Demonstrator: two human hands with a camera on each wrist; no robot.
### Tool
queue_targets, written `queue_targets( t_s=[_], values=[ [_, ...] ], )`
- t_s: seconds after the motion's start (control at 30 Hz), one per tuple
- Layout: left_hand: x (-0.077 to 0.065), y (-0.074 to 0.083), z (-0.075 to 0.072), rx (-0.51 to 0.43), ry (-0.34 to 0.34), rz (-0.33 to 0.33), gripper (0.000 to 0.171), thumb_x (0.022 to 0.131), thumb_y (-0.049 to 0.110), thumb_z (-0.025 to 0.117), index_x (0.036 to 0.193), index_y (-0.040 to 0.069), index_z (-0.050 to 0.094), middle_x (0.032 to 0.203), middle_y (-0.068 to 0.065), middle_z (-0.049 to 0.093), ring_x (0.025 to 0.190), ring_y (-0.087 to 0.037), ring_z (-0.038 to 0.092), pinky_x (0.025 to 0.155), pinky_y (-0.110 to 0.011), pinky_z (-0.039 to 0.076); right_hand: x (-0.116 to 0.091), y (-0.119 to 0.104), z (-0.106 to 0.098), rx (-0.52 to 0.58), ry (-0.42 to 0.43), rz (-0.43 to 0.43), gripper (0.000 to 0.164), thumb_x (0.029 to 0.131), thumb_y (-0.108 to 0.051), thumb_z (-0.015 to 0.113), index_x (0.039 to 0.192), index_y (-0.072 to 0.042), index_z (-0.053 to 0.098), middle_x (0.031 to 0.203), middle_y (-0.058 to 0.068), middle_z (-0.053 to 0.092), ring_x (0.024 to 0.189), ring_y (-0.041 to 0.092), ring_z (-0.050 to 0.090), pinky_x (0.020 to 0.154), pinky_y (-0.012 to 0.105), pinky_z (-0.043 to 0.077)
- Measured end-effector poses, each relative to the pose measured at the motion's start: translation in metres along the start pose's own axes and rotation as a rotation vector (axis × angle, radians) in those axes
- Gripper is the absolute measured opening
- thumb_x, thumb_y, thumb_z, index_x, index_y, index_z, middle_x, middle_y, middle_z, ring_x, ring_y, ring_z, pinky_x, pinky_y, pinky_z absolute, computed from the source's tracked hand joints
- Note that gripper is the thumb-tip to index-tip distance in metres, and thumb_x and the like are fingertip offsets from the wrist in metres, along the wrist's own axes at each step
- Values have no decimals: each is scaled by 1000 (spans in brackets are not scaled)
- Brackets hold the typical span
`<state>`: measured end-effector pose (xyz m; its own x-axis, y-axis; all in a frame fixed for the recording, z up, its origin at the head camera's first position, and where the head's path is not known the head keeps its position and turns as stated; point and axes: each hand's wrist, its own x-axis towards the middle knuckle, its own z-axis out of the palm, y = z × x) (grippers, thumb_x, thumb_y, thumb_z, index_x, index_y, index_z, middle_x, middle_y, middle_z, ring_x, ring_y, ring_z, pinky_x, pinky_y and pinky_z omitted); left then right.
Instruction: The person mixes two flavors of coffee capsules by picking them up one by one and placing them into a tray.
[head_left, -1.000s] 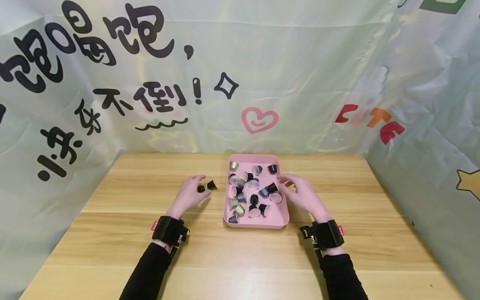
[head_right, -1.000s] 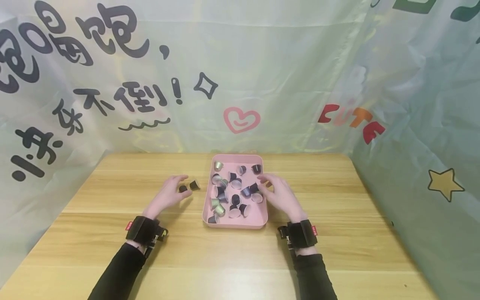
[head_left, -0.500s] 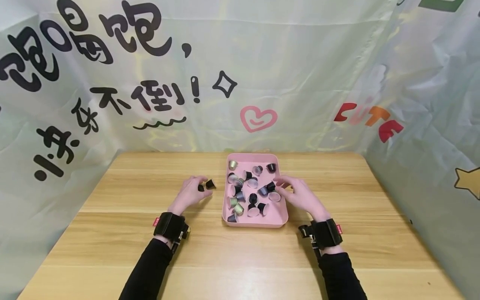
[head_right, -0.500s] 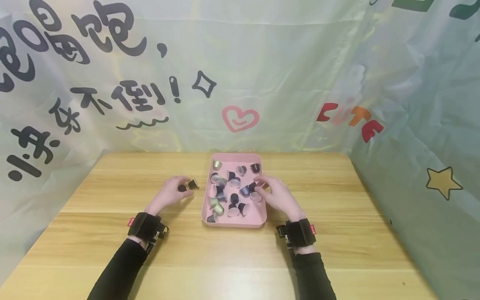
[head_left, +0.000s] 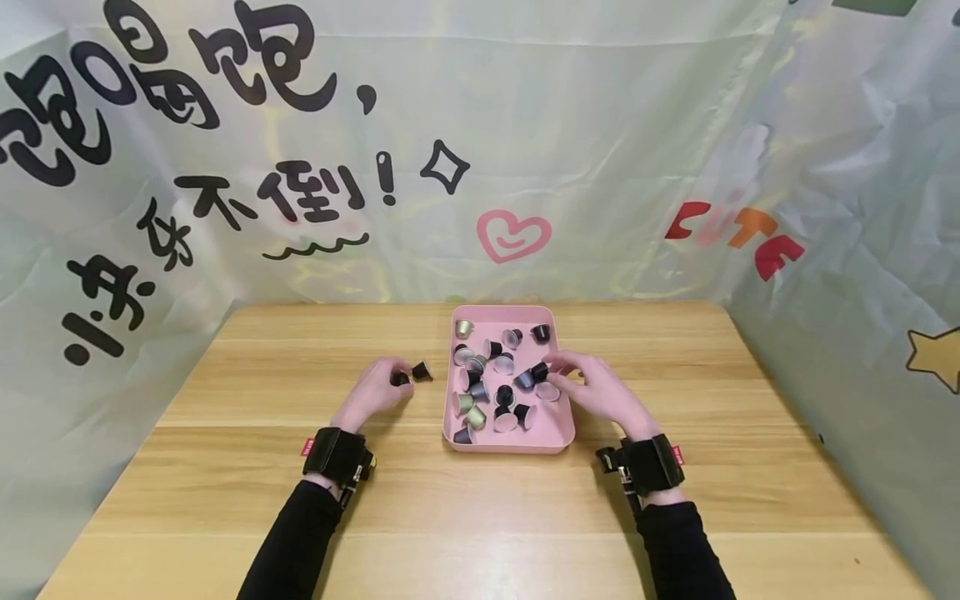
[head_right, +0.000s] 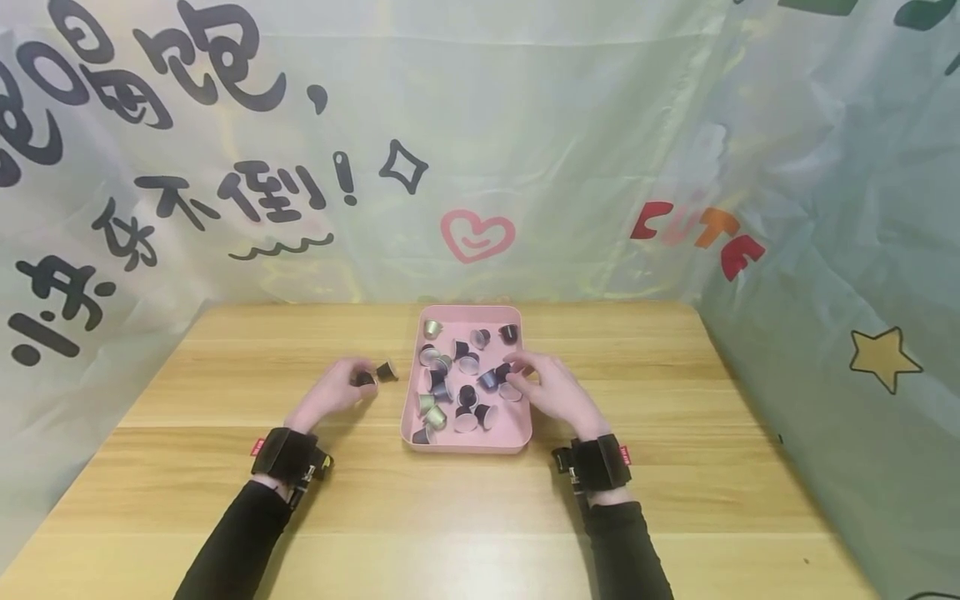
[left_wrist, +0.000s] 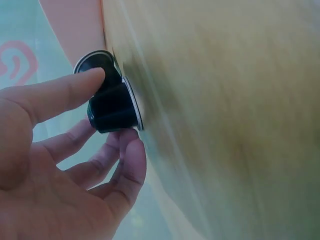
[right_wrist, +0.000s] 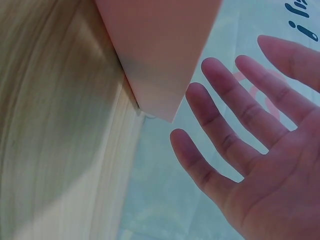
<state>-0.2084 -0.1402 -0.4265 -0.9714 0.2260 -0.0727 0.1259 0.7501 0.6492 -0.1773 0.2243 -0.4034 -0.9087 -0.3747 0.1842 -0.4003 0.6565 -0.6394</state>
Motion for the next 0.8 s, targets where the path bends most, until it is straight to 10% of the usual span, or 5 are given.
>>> queue_targets(
  t_s=[0.8],
  values=[
    [-9,4,-7,-60,24,-56,24,96,15,66,112,-2,70,107,-17,72,93,-24,64,82,-37,54,-1,-3,0,14,-2,25,35,97,-15,63,129,0,64,115,18,73,106,33,66,95,60,50]
  ],
)
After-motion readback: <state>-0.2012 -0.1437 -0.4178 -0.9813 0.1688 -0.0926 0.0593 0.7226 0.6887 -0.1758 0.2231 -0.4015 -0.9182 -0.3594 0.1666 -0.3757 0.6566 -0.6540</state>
